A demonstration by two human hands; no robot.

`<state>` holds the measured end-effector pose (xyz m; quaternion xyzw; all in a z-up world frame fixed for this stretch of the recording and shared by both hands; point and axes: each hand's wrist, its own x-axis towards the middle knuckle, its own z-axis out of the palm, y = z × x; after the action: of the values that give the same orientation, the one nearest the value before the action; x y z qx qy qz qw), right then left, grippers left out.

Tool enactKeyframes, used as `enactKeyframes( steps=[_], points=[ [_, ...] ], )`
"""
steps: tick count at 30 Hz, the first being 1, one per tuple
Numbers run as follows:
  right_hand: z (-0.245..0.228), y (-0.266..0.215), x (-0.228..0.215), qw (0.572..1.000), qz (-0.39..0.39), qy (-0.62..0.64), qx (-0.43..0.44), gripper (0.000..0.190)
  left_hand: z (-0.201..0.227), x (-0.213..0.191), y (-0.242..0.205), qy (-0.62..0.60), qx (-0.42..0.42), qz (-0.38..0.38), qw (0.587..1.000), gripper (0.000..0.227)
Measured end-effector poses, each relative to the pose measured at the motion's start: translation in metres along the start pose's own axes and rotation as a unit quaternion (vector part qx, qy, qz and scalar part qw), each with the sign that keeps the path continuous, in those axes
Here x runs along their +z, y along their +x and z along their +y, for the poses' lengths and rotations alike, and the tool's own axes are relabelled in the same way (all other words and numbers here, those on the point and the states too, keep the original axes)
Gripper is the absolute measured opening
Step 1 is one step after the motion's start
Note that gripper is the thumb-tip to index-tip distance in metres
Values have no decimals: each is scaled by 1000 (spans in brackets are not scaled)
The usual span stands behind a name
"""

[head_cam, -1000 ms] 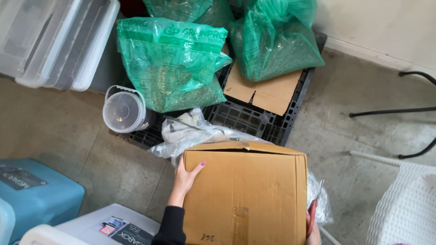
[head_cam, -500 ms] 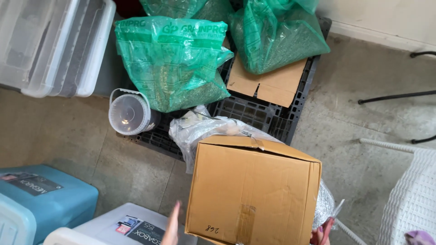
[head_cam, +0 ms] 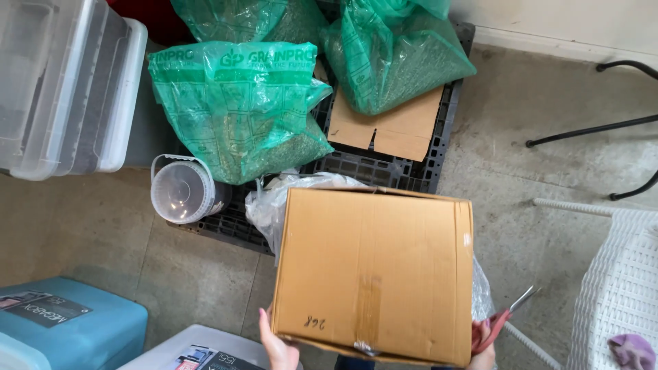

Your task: Opening a cardboard box with scissors, inspecting contents, and dusting the workspace

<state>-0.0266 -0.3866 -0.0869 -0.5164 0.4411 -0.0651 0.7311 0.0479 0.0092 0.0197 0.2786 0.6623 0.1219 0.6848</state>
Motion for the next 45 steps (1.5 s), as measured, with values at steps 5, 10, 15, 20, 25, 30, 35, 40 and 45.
enactKeyframes(
  steps=[5,10,15,20,25,30,35,40,45],
  points=[
    [-118,68,147,990,-126,5,-63,47,41,86,-34,88,126,-79,985,64],
    [-174,143,243,927,-331,68,-160,86,67,166,10,226,333,-169,900,58],
    [-179,241,325,929,-345,57,-121,57,95,276,34,261,413,-224,843,50],
    [-184,269,365,897,-392,115,-169,51,100,329,79,327,471,-124,810,28],
    [-215,234,373,806,-479,37,-346,58,101,317,82,316,526,-115,781,26],
    [-202,263,361,851,-472,37,-226,83,95,281,69,228,588,-153,761,35],
    [-179,259,359,853,-449,179,-200,101,97,256,67,209,674,-152,692,31],
    [-190,179,347,889,-365,76,-265,42,119,253,88,207,662,-190,695,31],
    [-161,154,320,909,-297,93,-277,83,137,281,118,237,650,-226,686,34]
  ],
)
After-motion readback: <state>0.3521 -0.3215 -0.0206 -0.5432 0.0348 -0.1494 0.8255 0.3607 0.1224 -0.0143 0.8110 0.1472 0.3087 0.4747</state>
